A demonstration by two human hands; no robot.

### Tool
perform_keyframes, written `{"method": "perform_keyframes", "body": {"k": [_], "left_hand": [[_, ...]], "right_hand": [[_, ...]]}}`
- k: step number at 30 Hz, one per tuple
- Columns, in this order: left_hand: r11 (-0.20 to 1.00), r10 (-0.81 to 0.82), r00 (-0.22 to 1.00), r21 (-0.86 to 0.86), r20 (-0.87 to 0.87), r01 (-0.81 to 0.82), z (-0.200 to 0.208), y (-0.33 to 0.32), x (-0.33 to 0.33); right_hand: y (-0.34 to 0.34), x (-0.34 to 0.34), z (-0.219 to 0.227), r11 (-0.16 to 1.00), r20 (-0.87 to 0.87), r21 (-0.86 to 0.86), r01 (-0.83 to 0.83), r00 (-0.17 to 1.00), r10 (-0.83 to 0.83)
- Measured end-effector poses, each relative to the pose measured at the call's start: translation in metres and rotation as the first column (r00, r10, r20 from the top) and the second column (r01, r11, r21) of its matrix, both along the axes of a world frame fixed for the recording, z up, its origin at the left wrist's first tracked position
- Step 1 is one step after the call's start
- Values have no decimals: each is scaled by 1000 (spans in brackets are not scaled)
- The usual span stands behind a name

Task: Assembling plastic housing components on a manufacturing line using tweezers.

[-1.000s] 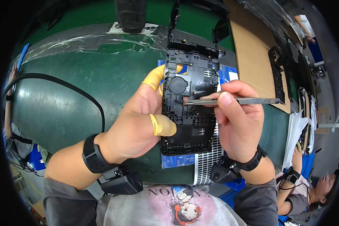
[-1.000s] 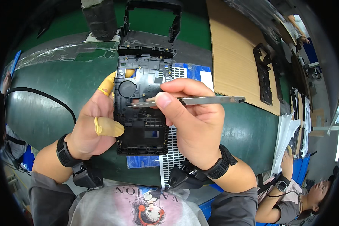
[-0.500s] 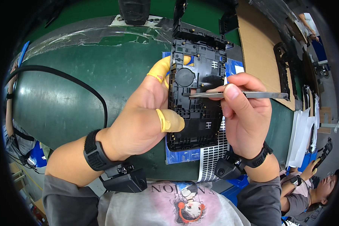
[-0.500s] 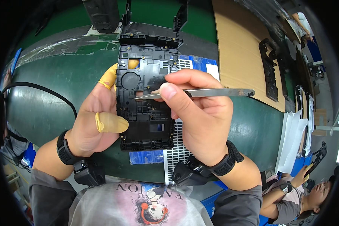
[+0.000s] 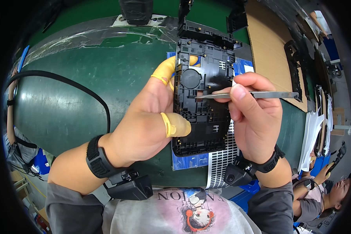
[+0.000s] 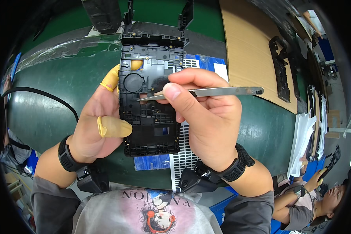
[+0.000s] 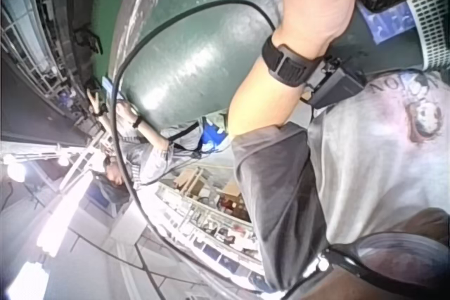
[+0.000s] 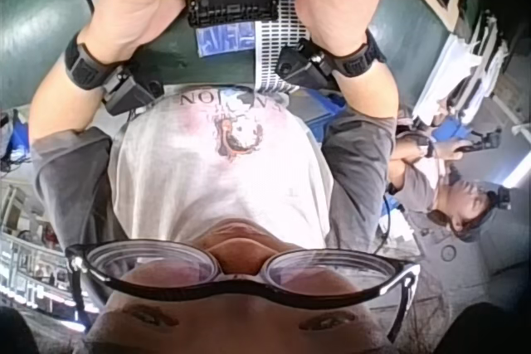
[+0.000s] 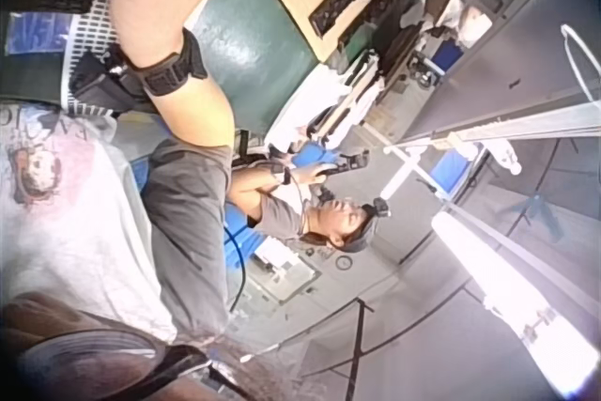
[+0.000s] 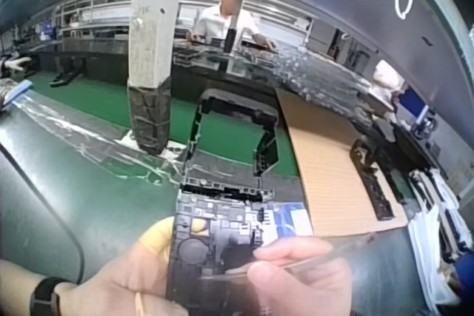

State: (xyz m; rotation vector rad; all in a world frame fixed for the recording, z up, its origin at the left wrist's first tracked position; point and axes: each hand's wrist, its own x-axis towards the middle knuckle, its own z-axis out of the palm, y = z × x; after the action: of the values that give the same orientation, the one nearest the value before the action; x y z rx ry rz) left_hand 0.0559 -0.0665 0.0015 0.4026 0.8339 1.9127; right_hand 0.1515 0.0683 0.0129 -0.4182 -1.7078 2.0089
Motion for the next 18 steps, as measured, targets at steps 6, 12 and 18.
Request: {"method": "perform_keyframes", "body": {"k": [6, 12, 18], "left_hand": [[1000, -6, 1000, 13, 5, 6, 0, 0, 0], [1000, -12, 1000, -3, -7, 12, -1, -1, -1], [1000, -13, 999, 6, -41, 14, -1, -1, -2]], "right_hand": [[3, -2, 0, 994, 13, -102, -24, 1000, 25], [2, -3, 1, 993, 25, -118, -12, 1000, 15], [3, -3, 2, 989, 22, -144, -34, 999, 37]]}}
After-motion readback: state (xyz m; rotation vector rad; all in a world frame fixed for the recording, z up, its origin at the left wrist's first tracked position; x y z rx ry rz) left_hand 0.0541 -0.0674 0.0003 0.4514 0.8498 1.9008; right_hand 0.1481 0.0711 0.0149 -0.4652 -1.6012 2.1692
